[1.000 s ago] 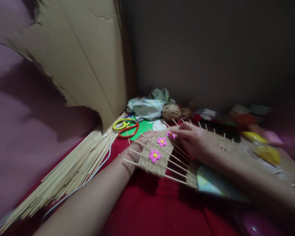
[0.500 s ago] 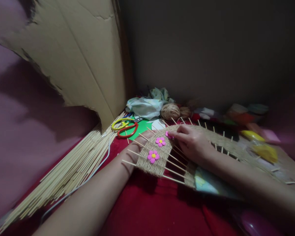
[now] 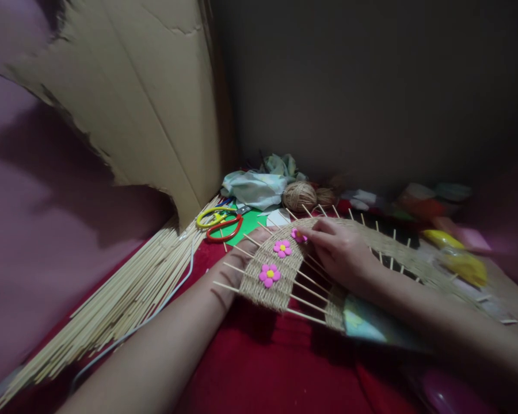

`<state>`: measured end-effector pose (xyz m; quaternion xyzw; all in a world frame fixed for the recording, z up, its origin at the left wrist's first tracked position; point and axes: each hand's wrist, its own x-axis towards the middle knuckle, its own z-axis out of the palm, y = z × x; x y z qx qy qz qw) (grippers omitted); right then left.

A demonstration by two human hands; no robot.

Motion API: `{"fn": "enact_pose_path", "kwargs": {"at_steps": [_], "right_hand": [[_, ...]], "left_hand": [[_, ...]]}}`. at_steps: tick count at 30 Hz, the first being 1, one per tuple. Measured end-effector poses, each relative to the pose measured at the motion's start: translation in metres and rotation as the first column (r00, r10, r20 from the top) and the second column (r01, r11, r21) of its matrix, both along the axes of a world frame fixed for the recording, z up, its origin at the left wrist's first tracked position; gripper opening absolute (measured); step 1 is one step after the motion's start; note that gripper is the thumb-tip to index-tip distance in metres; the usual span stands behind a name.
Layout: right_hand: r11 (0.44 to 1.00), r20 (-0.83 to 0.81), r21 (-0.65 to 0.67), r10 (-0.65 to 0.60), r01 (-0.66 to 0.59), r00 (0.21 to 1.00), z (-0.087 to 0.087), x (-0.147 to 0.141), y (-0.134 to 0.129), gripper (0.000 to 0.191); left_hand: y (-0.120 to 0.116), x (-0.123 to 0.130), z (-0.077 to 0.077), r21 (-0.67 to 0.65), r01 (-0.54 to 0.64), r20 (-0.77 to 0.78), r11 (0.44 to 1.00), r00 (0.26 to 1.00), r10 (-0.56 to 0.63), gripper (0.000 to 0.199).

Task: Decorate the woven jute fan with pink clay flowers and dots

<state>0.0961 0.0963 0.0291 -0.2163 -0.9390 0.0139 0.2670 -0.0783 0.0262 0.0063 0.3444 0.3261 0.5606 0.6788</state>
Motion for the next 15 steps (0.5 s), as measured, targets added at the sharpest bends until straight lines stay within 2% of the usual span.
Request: {"fn": "enact_pose_path", "kwargs": {"at_steps": [3,6,11,15], "right_hand": [[1.000,-0.022,0.003,-0.008,0.008,1.000,0.0005,0.0017,-0.0006,0.039],[0.999,-0.034,0.053,-0.010,0.012,0.999,-0.0012,0.0011,-0.0018,0.038],[0.991,-0.067,0.134,0.027,-0.018,0.997,-0.0042,-0.0016,-0.0025,0.033],[0.978,-0.034,0.206,0.022,-0.015,0.999,-0.0018,-0.0015,-0.0022,0.032]], "left_hand": [[-0.0017,-0.0004,0.0004,-0.051,0.041,0.131,0.998,0.991,-0.034,0.025],[-0.0007,0.0009,0.0020,-0.050,0.063,0.224,0.997,0.973,-0.051,0.021],[0.0039,0.0006,-0.0015,-0.003,0.100,0.277,0.995,0.956,-0.096,0.019],[0.0072,-0.0017,-0.0070,0.039,0.130,0.304,0.991,0.943,-0.136,0.019]]}}
